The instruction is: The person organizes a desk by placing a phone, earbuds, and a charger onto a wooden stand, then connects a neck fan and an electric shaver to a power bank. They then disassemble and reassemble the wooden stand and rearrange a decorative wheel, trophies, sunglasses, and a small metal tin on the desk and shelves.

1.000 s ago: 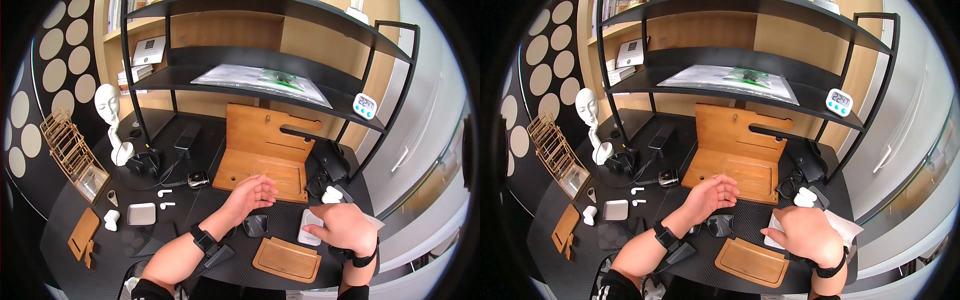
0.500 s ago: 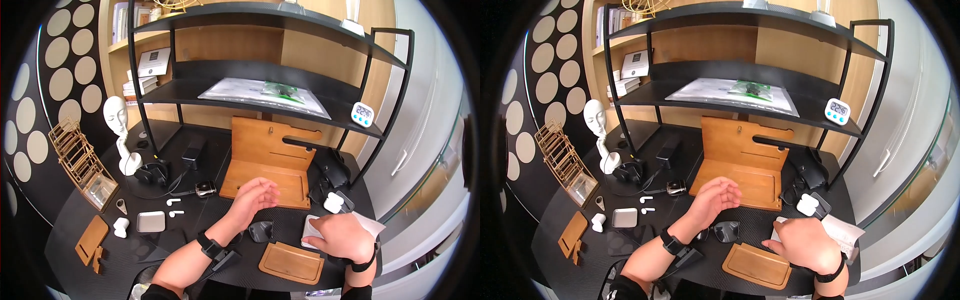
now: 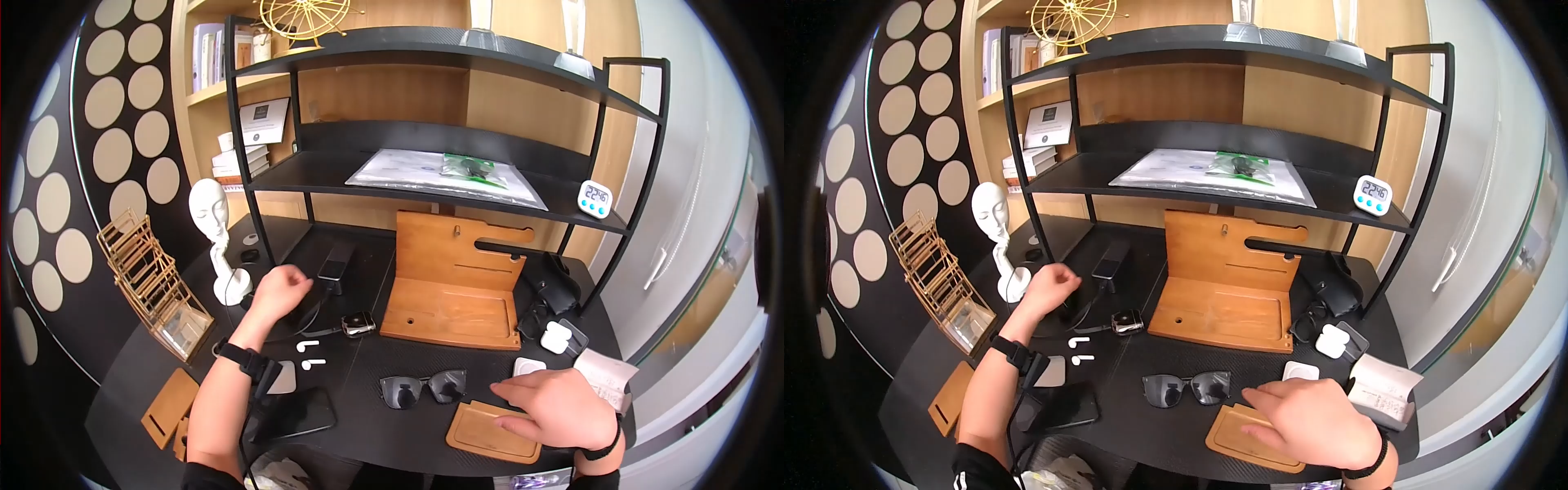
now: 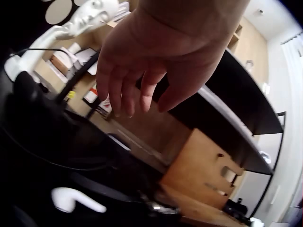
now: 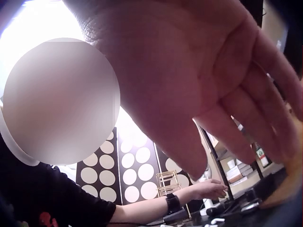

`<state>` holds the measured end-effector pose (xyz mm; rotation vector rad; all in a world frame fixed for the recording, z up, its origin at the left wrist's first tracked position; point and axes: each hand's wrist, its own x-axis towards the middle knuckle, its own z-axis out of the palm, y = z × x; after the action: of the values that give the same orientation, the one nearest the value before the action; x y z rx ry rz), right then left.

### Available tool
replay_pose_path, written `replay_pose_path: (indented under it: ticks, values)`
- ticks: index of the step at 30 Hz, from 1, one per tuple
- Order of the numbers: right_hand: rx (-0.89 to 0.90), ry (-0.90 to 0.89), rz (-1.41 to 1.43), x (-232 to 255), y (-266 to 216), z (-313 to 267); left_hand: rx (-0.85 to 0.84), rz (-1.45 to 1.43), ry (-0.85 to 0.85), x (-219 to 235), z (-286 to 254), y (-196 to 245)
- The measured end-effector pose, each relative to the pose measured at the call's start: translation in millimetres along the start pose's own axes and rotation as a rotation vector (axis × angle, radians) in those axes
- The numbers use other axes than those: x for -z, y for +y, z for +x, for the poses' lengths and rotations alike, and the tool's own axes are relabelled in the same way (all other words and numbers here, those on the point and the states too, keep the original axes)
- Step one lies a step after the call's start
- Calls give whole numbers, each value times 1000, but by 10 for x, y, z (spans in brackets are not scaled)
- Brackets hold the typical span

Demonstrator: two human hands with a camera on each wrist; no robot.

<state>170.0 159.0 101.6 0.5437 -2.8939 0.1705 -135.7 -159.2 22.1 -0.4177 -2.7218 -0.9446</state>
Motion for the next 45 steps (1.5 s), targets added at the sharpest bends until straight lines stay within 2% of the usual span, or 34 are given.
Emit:
replay_pose_path:
  ticks: [2,3,4,5,6,8,11,14,15,17,18,20,24,27,29,32,42,45]
  values:
    - [-4,-3,108,13,-76,22,102,-58,11,-80,158,-614]
    - [-11,46,180,32,-121,46,93,-52,8,-126,186,-759]
    - [-15,53,183,20,-123,50,131,-194,74,-153,202,-868]
    - [-66,100,320,5,-104,35,172,-338,139,-162,221,-935]
    - [-116,146,455,-10,-73,17,169,-337,137,-145,230,-916]
    - [-156,194,562,-148,73,-43,126,129,240,-131,216,-855]
    - [-381,325,1205,-279,221,-135,155,173,240,-159,340,-956]
    - [-297,388,1506,-453,518,-213,237,122,142,-148,449,-1047]
    - [-299,392,1508,-535,602,-218,234,125,140,-138,435,-1016]
    - [-194,442,1789,-665,721,-208,182,243,139,-96,361,-937]
    - [-196,442,1793,-682,740,-205,183,248,136,-114,359,-973]
    - [-286,462,1703,-700,764,-201,29,170,227,-159,379,-1048]
    - [-347,512,1683,-705,793,-230,-32,128,102,-146,417,-989]
    - [-376,534,1661,-733,796,-220,-66,22,115,-192,483,-1108]
    - [-442,518,1616,-729,770,-202,-178,67,187,-259,532,-1220]
    - [-488,485,1571,-759,785,-191,-78,12,150,-196,465,-995]
    - [-509,469,1510,-791,723,-141,-68,-44,128,-237,488,-1059]
    - [-551,431,1455,-796,691,-119,-47,-75,200,-307,534,-1188]
